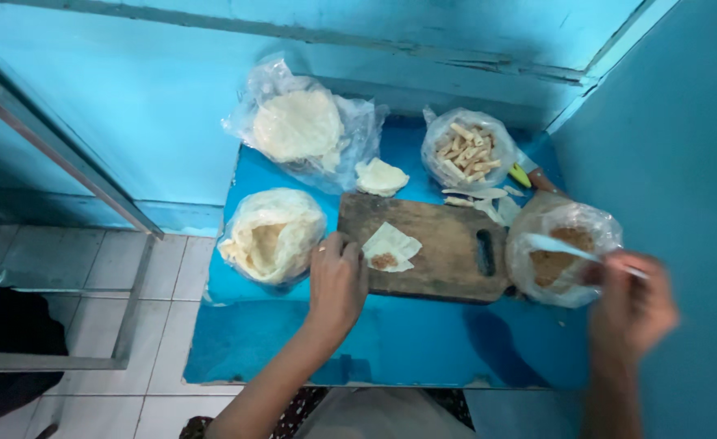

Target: The person sits at a small blue table and folds filled snack wrappers. They take thin dough squares, spoon brown filling from a plastic bag onto a square on the cutting board, then fold and pinch the wrapper closed and place the finished piece aside, repeating the cycle.

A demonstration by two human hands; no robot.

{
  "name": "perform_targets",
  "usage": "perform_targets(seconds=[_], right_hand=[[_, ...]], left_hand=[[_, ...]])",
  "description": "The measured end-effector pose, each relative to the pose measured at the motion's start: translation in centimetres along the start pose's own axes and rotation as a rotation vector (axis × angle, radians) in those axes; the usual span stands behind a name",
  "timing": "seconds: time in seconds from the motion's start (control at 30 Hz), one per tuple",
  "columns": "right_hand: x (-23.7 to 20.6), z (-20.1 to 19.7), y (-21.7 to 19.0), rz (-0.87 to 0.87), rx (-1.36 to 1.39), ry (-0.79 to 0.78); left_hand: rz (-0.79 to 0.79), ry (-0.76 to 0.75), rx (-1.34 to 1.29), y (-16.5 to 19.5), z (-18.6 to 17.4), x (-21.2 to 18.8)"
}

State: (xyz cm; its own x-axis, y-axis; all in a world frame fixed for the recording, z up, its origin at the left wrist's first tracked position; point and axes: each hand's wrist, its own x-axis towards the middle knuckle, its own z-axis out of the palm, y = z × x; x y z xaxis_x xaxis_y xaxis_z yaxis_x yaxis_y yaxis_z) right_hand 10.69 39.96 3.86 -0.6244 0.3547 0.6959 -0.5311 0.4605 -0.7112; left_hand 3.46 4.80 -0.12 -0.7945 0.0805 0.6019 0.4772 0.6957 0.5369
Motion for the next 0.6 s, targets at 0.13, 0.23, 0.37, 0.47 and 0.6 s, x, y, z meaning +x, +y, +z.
perform_targets(seconds=[0.13, 0.23, 0.37, 0.47, 0.6], right_hand=[[-0.1, -3.9, 0.4, -0.062, -0.768, -0.107], [0.5, -3.5, -0.5, -0.103, -1.042, -0.197], [1.7, -3.1, -4.6, -0.063, -1.173, -0.137], [2.2, -2.7, -7.3, -0.092, -1.247, -0.113], [1.7, 0.1, -7.8, -0.125, -1.139, -0.223]], left_hand=[[0.012, -0.020, -0.012, 0.9, 0.6, 0.0], [-0.004, -0.058, -0.031, 1.8, 1.0, -0.3], [-0.008, -0.058, -0.024, 2.9, 1.2, -0.7], [-0.010, -0.076, -0.048, 3.4, 1.3, -0.5], [-0.012, -0.052, -0.065, 2.9, 0.9, 0.0]])
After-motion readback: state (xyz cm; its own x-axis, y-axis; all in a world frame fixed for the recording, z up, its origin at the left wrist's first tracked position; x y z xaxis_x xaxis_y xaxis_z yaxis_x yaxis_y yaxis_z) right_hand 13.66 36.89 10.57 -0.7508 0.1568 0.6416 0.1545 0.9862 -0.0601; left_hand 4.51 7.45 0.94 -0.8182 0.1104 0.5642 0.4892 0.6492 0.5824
